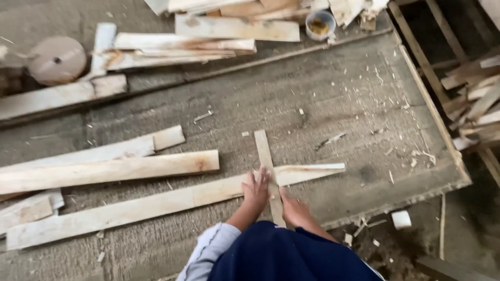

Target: The person uses a red utility knife to cut thin wooden strips on a workbench. They repeatedly position the strips, score the wood, and snap off sections, then continue cutting additional pieces.

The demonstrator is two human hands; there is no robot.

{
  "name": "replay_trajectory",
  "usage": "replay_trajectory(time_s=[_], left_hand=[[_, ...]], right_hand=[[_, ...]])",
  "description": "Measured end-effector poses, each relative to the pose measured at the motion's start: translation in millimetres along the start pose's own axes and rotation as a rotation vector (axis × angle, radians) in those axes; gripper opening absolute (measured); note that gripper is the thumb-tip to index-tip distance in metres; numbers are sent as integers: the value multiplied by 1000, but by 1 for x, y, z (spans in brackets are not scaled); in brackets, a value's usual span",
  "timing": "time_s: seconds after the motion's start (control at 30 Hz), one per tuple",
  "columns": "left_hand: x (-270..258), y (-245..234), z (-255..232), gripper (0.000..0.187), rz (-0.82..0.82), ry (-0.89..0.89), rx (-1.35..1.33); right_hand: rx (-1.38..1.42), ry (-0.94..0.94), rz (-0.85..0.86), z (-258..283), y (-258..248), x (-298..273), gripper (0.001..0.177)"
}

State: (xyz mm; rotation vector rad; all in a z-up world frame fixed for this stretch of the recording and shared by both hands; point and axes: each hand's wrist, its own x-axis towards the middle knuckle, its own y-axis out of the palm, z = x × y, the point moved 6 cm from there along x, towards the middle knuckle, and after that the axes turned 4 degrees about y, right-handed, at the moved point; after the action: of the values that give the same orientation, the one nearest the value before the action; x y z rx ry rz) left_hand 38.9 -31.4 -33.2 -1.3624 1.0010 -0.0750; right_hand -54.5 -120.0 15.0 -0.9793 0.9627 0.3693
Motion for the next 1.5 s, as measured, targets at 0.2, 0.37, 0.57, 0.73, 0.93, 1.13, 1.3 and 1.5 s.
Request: replay_trajectory(time_s=[0.2, 0.37, 0.57, 0.73, 0.93, 1.13, 1.3, 1.5], left_hand=[[5, 9, -1, 85, -9, 9, 43], [12, 17, -1, 85, 20, -7, 4], [15, 18, -1, 86, 42, -18, 6], [18, 23, 0, 86, 52, -19, 13], [16, 16, 0, 86, 59, -21, 4], [20, 22, 0, 86, 38, -21, 11], [18, 20, 1, 87, 37, -26, -4], [7, 7, -2, 85, -5, -22, 19]], right_hand=[[13, -4, -3, -46, 34, 45, 69], [116, -33, -169, -9, -23, 11, 60], [19, -1, -186, 13, -42, 19, 62], [23, -19, -191, 12, -38, 31, 63], [-11, 23, -136, 17, -39, 32, 69], [-23, 19, -136, 28, -47, 16, 68], [0, -38, -80, 23, -41, 26, 73], [-1, -56, -105, 14, -24, 15, 72]])
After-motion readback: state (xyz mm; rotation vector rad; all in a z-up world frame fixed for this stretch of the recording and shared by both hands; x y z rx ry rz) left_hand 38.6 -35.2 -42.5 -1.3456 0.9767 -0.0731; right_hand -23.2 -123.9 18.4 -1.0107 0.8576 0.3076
